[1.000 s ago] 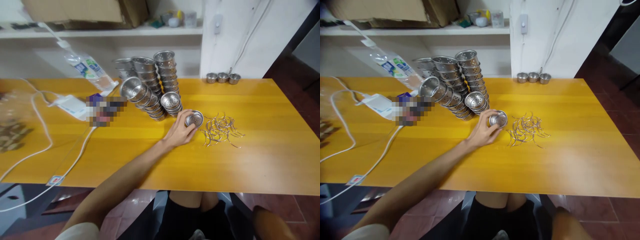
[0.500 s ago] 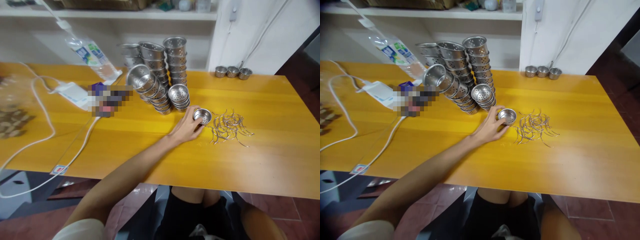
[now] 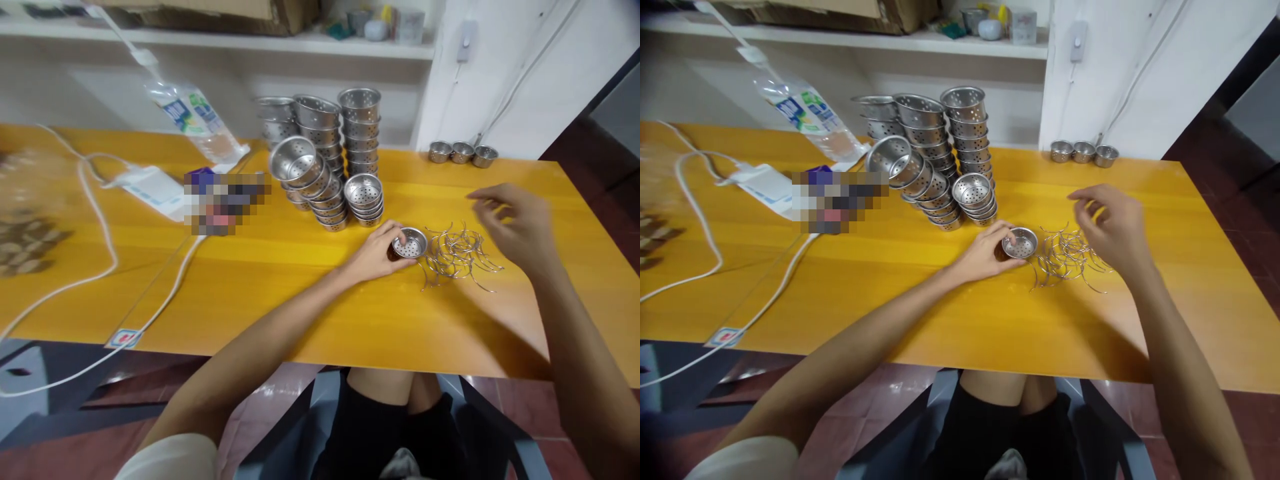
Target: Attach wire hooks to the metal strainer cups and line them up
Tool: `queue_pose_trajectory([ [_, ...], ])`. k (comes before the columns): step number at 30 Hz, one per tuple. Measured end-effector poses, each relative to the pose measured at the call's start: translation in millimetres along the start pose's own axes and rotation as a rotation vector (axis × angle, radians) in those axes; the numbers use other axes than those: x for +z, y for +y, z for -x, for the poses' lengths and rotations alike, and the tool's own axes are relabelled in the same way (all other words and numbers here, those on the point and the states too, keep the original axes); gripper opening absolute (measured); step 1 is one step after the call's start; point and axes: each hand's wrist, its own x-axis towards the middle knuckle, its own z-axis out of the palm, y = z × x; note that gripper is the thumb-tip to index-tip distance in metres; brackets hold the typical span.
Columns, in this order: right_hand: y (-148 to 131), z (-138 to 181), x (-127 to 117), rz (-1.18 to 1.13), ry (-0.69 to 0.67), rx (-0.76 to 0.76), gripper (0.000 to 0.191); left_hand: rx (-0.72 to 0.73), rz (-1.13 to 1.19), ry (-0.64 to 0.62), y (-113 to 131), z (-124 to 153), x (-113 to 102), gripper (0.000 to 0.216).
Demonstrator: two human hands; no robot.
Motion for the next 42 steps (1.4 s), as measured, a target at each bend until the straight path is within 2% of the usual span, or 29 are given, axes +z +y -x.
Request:
queue_pose_trajectory([
  [4,-1,-30,28,0.544,-0.429,-0.091,0.019,-0.061,0.064,0.029,2,0,-1,0.055],
  [7,-1,-46,49,0.656,-0.558,-0.092,0.015,-0.101,0.142,0.051,-3,2,0,0.066],
  [12,-6,-51,61,0.783,-0.578,-0.113,0.016,-0.122,0.301,0.077,-14,4,3,0.08],
  [17,-15,-53,48,0.848,-0.509,-0.139,0.025,-0.166,0.528,0.057,-10,5,-5,0.08],
  [19,-23,-53,38,0.771,-0.427,-0.175,0.024,-0.182,0.611,0.044,-5,5,-11,0.08],
  [22,-42,-45,27,0.476,-0.335,-0.275,0.02,-0.202,0.732,0.029,1,6,-18,0.082],
  [26,-72,-28,30,0.193,-0.434,-0.388,0.012,-0.234,0.836,0.005,4,10,-21,0.081],
  [30,-85,-17,48,0.236,-0.52,-0.428,0.015,-0.217,0.883,-0.014,6,12,-19,0.082],
  [34,-82,-18,58,0.288,-0.489,-0.403,0.017,-0.21,0.88,-0.017,7,12,-17,0.082],
  [42,-76,-23,61,0.209,-0.437,-0.389,0.015,-0.216,0.837,-0.009,3,14,-17,0.083],
])
